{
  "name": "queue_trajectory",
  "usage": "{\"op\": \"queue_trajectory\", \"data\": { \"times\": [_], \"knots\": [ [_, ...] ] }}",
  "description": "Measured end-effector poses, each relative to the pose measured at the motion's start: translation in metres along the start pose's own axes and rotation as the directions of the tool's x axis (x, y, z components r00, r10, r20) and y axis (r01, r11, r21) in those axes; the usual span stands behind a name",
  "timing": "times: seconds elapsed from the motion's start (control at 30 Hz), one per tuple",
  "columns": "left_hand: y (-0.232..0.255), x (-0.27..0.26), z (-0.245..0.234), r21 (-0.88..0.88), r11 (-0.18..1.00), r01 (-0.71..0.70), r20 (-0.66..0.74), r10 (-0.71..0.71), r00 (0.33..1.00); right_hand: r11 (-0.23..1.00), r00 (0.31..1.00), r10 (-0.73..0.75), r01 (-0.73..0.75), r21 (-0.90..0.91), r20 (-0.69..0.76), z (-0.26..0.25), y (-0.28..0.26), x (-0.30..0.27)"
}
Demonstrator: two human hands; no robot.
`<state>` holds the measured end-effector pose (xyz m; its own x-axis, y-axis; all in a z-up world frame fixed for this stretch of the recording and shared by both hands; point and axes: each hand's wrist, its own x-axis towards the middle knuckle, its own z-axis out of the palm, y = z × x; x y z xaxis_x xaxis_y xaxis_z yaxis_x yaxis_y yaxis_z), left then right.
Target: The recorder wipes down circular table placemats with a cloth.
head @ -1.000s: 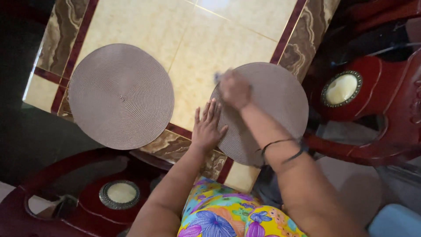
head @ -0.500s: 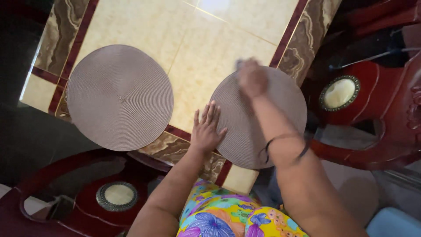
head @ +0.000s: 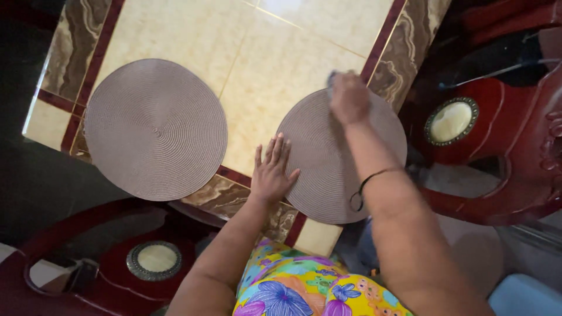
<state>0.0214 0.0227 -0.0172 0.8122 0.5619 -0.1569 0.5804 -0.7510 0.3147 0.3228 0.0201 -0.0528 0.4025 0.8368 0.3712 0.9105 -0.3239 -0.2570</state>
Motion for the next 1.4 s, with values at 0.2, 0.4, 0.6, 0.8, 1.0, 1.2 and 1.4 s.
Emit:
{"op": "queue_trajectory", "data": {
  "times": [0.2, 0.4, 0.6, 0.8, 1.0, 1.2, 1.4],
  "knots": [
    [0.006, 0.005, -0.017, 0.023, 0.999, 0.036, 0.1, -0.038, 0.994, 0.968, 0.946, 0.162, -0.208, 0.143, 0.282, 0.006, -0.087, -0.018],
    [0.008, -0.002, -0.014, -0.005, 1.0, 0.023, 0.091, -0.022, 0.996, 0.986, 0.962, -0.104, 0.067, 0.152, 0.25, 0.003, -0.068, -0.012],
    [0.006, -0.004, -0.01, -0.009, 1.0, -0.001, 0.047, 0.002, 0.999, 0.995, 0.991, 0.101, -0.102, 0.013, 0.086, -0.017, -0.047, 0.004],
    [0.006, -0.003, -0.015, 0.022, 1.0, 0.014, 0.075, -0.016, 0.997, 0.947, 0.962, -0.198, 0.139, 0.288, 0.186, -0.014, -0.119, -0.024],
    [0.0, 0.0, -0.004, -0.013, 1.0, -0.009, 0.024, 0.009, 1.0, 0.989, 0.982, 0.127, -0.136, 0.051, 0.14, -0.015, -0.019, 0.007],
    [0.009, 0.002, -0.026, -0.001, 0.999, 0.042, 0.128, -0.041, 0.991, 0.991, 0.971, -0.108, 0.089, 0.097, 0.212, 0.003, -0.109, -0.027],
    [0.01, 0.002, -0.021, -0.027, 0.999, 0.027, 0.078, -0.025, 0.997, 0.991, 0.991, -0.066, 0.051, 0.128, 0.118, -0.006, -0.034, -0.004]
  ]
}}
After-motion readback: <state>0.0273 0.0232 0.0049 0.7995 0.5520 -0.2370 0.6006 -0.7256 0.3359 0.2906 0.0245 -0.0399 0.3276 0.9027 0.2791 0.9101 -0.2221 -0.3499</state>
